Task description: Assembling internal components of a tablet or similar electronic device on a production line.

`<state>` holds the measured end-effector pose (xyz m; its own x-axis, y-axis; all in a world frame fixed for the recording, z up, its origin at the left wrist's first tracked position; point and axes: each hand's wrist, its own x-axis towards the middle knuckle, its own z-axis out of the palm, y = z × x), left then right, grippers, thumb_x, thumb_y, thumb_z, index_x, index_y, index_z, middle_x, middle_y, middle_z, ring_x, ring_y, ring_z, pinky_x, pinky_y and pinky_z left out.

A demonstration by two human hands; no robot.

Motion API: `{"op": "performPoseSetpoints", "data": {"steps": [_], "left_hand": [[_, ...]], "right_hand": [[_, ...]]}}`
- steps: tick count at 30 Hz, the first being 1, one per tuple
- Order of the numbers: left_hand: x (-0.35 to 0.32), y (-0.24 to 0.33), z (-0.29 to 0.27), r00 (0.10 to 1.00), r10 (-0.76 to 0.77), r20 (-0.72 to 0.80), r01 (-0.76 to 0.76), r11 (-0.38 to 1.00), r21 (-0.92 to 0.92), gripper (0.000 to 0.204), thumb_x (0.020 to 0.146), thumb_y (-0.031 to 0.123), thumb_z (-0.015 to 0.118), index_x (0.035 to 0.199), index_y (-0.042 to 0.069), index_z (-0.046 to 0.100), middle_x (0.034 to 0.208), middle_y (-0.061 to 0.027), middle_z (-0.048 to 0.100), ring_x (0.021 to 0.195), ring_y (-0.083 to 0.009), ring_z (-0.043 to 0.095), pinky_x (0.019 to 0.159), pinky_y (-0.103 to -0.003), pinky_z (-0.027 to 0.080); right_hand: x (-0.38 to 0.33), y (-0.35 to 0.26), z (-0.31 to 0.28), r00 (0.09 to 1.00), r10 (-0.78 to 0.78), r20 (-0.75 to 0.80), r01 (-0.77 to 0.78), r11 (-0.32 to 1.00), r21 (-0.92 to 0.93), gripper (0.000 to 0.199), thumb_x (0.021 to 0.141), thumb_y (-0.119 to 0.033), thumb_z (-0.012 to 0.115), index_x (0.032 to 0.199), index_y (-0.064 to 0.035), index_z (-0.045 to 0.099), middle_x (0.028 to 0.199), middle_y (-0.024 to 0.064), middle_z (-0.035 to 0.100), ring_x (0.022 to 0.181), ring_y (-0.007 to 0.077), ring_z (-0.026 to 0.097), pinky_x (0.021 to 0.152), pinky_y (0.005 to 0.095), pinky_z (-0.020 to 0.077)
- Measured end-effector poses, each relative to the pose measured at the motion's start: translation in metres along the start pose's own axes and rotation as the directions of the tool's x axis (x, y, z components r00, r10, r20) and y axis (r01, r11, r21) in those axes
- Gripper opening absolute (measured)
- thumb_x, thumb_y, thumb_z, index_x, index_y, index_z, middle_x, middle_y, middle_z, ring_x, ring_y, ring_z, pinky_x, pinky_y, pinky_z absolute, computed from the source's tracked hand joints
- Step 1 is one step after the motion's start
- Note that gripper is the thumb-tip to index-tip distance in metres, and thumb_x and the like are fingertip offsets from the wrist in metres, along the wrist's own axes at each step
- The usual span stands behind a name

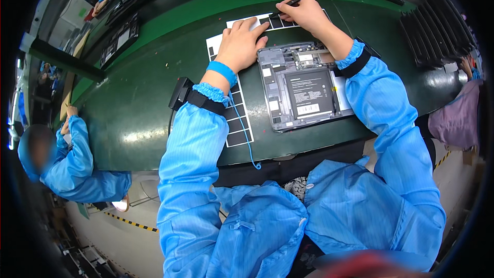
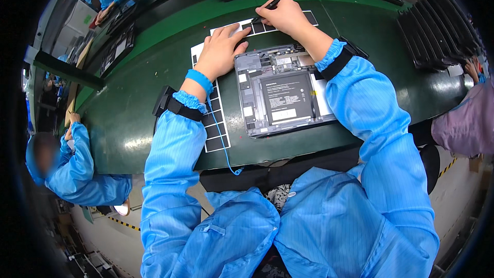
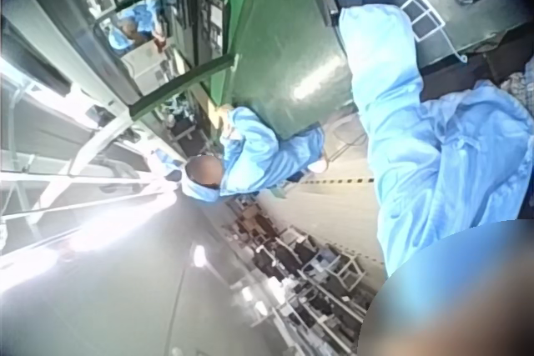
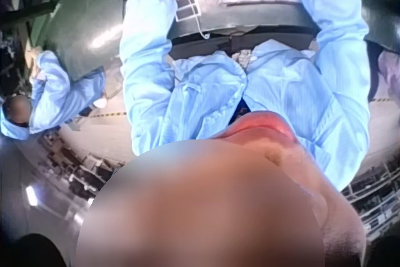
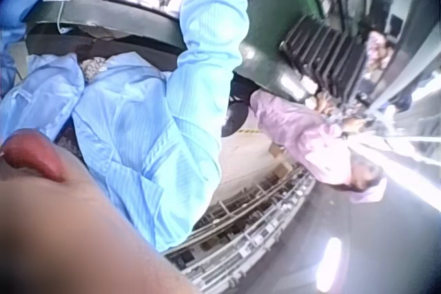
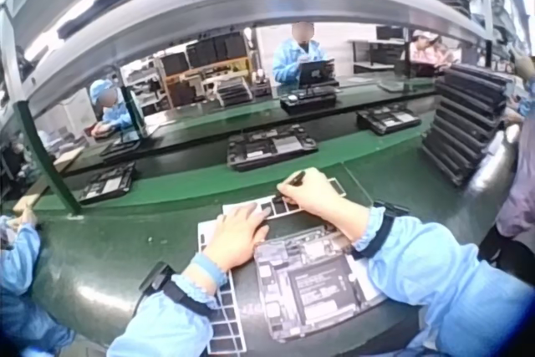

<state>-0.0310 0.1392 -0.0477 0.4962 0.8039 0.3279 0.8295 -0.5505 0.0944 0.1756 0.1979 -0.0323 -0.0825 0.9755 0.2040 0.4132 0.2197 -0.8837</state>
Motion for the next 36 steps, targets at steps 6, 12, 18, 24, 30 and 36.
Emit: {"op": "performPoseSetpoints", "data": {"steps": [6, 12, 18, 24, 30, 36], "left_hand": [[0.001, -0.005, 0.002, 1.000, -0.007, 0.010, 0.008, 1.000, -0.011, 0.039, 0.092, 0.035, 0.049, 0.129, 0.023, 0.052, 0.135, -0.0092, 0.044, 0.126, -0.0281, 0.037, 0.099, -0.045, 0.032], [0.002, -0.005, -0.004, 0.997, -0.051, 0.057, 0.055, 0.996, -0.067, 0.038, 0.091, 0.039, 0.051, 0.127, 0.028, 0.055, 0.134, -0.0090, 0.043, 0.126, -0.0297, 0.036, 0.101, -0.047, 0.029], [0.006, -0.003, 0.002, 0.997, -0.053, 0.057, 0.058, 0.994, -0.095, 0.037, 0.091, 0.040, 0.052, 0.125, 0.029, 0.057, 0.132, -0.0090, 0.044, 0.125, -0.0307, 0.036, 0.101, -0.047, 0.029], [0.007, -0.022, 0.005, 0.996, -0.091, 0.000, 0.088, 0.968, -0.234, 0.031, 0.092, 0.033, 0.051, 0.118, 0.022, 0.063, 0.123, -0.0114, 0.051, 0.115, -0.0301, 0.047, 0.096, -0.040, 0.038], [0.007, 0.052, -0.060, 0.952, -0.301, 0.049, 0.246, 0.662, -0.708, 0.024, 0.091, 0.022, 0.055, 0.092, -0.001, 0.064, 0.077, -0.0087, 0.063, 0.067, -0.0168, 0.060, 0.061, -0.027, 0.047], [0.014, 0.099, -0.034, 0.877, -0.232, 0.421, 0.479, 0.494, -0.725, 0.027, 0.090, 0.023, 0.059, 0.091, -0.003, 0.057, 0.068, -0.0052, 0.062, 0.045, -0.0084, 0.051, 0.042, -0.021, 0.039]], "right_hand": [[-0.001, -0.002, 0.003, 1.000, -0.024, 0.014, 0.024, 1.000, 0.013, 0.025, 0.079, -0.024, 0.067, 0.088, -0.0012, 0.070, 0.072, 0.0077, 0.070, 0.068, 0.0139, 0.068, 0.063, 0.0256, 0.0529], [-0.003, -0.006, 0.007, 0.996, -0.080, -0.029, 0.080, 0.997, 0.005, 0.023, 0.079, -0.021, 0.065, 0.085, -0.0001, 0.070, 0.073, 0.0097, 0.070, 0.069, 0.0141, 0.069, 0.066, 0.0265, 0.0536], [-0.008, -0.026, -0.018, 0.989, -0.098, -0.107, 0.136, 0.883, 0.448, 0.015, 0.081, -0.009, 0.067, 0.082, 0.0060, 0.065, 0.078, 0.0140, 0.067, 0.070, 0.0200, 0.068, 0.062, 0.0260, 0.0550], [-0.047, -0.042, -0.092, 0.994, -0.021, 0.104, -0.015, 0.943, 0.333, 0.031, 0.086, -0.023, 0.065, 0.103, 0.0020, 0.062, 0.085, 0.0123, 0.068, 0.083, 0.0183, 0.068, 0.073, 0.0257, 0.0528], [-0.091, -0.005, -0.115, 0.971, 0.194, 0.137, -0.232, 0.900, 0.369, 0.026, 0.085, -0.019, 0.064, 0.098, 0.0032, 0.064, 0.084, 0.0140, 0.067, 0.078, 0.0177, 0.067, 0.067, 0.0238, 0.0528], [-0.103, 0.009, -0.108, 0.978, 0.166, 0.124, -0.203, 0.887, 0.415, 0.025, 0.085, -0.016, 0.064, 0.097, 0.0056, 0.063, 0.083, 0.0156, 0.068, 0.077, 0.0178, 0.068, 0.066, 0.0225, 0.0533]]}}
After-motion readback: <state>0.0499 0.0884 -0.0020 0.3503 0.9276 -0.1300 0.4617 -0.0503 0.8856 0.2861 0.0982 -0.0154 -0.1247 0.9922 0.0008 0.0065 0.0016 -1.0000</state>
